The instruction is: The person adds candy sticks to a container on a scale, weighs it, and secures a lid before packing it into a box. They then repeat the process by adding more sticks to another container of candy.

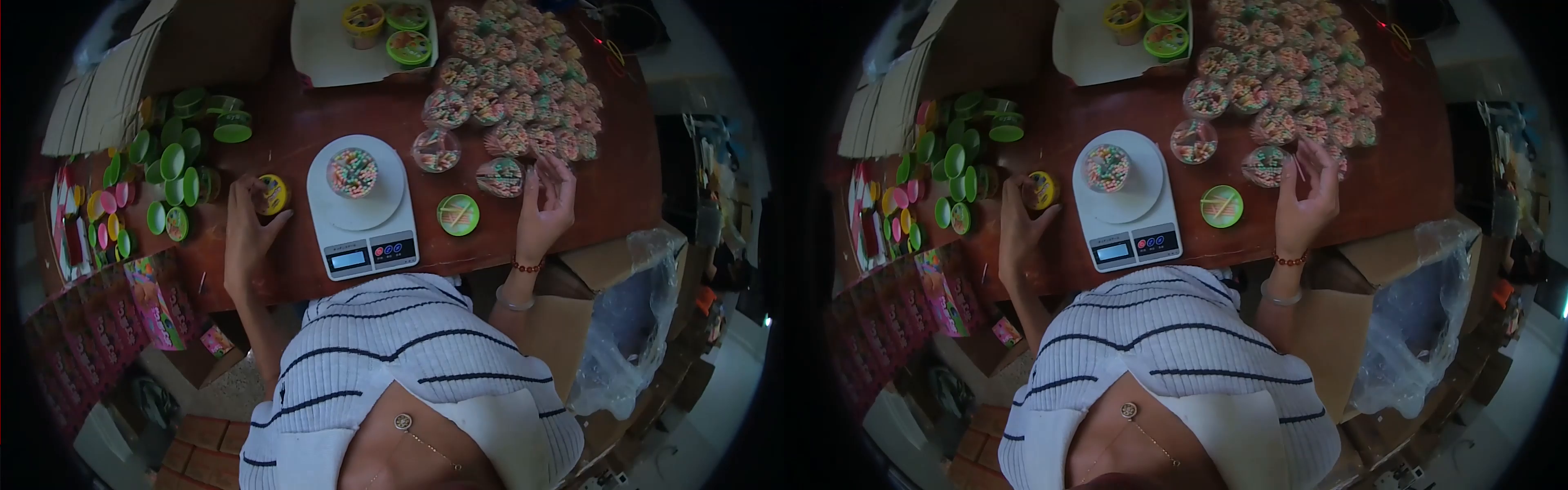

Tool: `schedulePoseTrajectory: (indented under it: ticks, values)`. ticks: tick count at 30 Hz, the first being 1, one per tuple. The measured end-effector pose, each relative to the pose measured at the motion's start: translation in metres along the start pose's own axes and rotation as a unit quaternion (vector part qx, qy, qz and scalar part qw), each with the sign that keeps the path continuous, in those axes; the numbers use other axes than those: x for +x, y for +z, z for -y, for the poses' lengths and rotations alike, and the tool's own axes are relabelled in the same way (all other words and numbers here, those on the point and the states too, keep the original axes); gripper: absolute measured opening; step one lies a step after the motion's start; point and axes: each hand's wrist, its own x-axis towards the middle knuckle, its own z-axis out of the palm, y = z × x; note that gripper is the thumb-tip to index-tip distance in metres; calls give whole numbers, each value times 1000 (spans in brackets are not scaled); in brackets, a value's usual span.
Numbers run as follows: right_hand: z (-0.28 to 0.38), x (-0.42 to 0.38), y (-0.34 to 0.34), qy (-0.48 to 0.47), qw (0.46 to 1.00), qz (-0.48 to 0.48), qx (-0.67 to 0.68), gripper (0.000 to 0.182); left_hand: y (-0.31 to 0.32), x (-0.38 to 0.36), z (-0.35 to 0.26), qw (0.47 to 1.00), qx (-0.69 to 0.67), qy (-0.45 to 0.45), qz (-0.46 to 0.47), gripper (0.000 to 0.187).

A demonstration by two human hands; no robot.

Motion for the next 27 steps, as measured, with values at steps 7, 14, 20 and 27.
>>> schedulePoseTrajectory:
  ticks: [7,14,20,27]
  values:
    - [-22,-5,-32,-15,994,16,-106,46,-10,7,-52,994,-46,97,-29,61]
    - [-3,-16,1,-68,988,69,-118,60,4,18,-100,981,-45,187,-9,57]
    - [23,-12,76,-110,970,190,-101,81,15,25,-123,970,-67,231,13,47]
    - [33,-10,55,89,958,208,179,71,28,17,-157,949,-27,311,34,56]
